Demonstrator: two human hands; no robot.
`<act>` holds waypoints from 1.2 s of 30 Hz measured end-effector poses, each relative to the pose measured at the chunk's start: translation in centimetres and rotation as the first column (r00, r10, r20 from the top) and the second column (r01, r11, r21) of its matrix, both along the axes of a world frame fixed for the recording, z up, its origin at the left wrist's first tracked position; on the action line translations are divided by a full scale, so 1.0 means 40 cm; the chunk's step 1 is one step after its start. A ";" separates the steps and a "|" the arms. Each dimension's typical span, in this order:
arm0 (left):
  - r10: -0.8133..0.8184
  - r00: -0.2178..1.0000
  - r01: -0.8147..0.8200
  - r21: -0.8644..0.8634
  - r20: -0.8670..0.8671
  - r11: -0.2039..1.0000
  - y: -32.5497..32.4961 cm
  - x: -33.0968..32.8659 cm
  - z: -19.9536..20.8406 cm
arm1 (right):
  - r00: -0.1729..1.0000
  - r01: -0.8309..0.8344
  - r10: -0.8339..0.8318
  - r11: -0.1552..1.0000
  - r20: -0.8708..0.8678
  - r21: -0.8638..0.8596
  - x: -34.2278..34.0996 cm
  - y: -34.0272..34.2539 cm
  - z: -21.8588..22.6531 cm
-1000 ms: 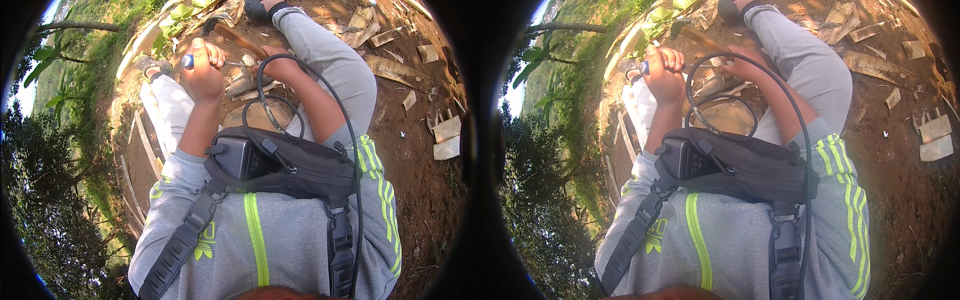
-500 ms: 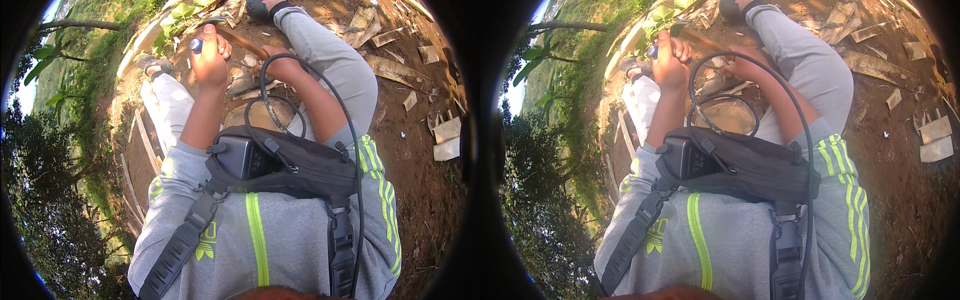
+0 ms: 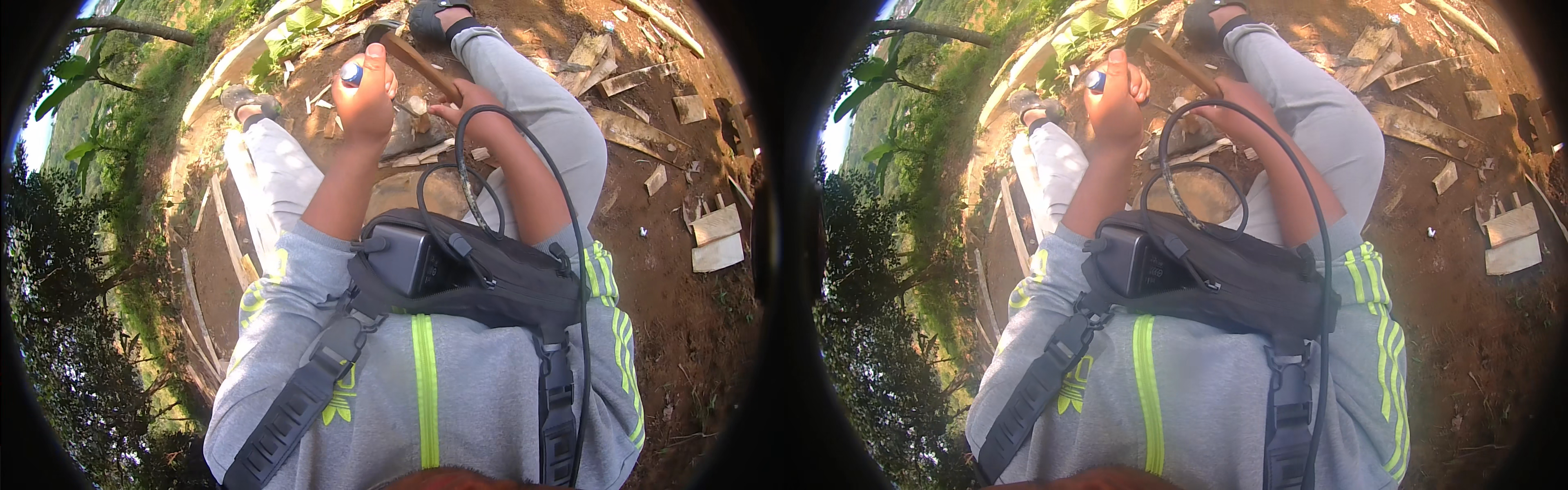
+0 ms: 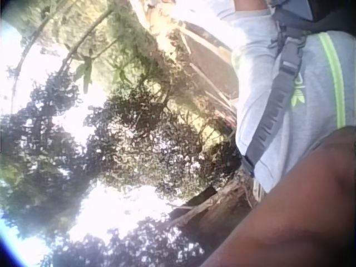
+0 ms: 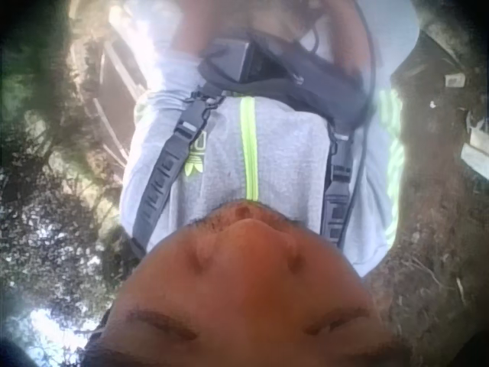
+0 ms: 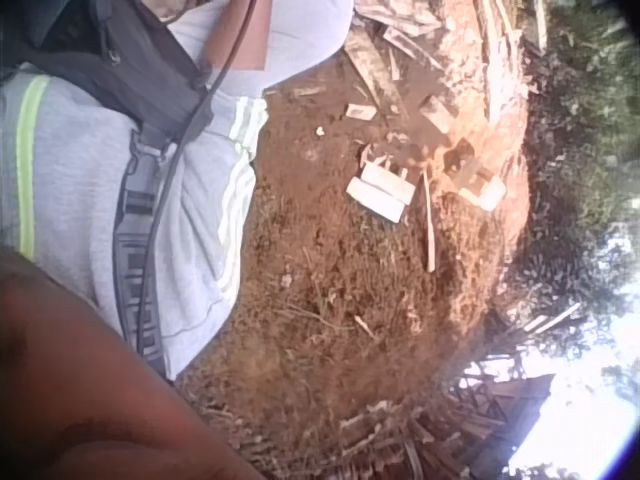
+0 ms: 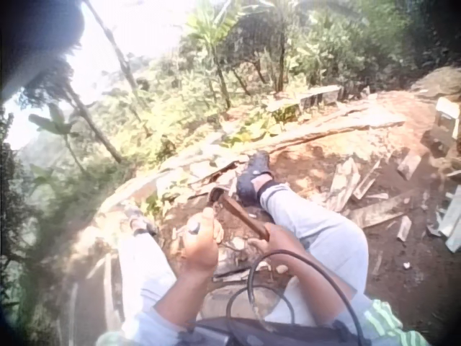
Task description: The person uses a hammer and a chisel to shape a piece of wood while sitting on the ground surrounded by wood scraps.
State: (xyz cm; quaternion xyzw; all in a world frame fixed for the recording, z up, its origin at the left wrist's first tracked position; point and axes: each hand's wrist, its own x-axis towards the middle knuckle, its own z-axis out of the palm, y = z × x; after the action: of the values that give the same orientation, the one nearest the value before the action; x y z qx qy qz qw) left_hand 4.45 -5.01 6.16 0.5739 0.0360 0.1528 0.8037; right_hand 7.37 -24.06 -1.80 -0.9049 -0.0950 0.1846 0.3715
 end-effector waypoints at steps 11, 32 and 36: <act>-0.006 0.995 0.015 0.088 -0.096 0.996 -0.020 -0.023 -0.015 | 0.923 0.004 0.014 0.999 0.384 -0.047 -0.132 -0.136 0.542; 0.115 0.969 -0.026 0.370 -0.220 0.928 0.001 -0.068 -0.108 | 0.940 -0.036 0.128 0.958 0.315 -0.284 -0.232 -0.151 0.626; 0.046 0.978 -0.003 0.206 -0.203 0.978 0.040 -0.037 -0.102 | 0.959 0.025 0.012 0.991 0.283 -0.129 -0.213 -0.172 0.562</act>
State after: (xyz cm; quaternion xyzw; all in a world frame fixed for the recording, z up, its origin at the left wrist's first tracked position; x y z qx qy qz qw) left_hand 2.97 -3.43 2.09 0.6659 0.1105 0.1051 0.7303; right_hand -1.16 -30.93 20.67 -0.9447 -0.1318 0.0580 0.2945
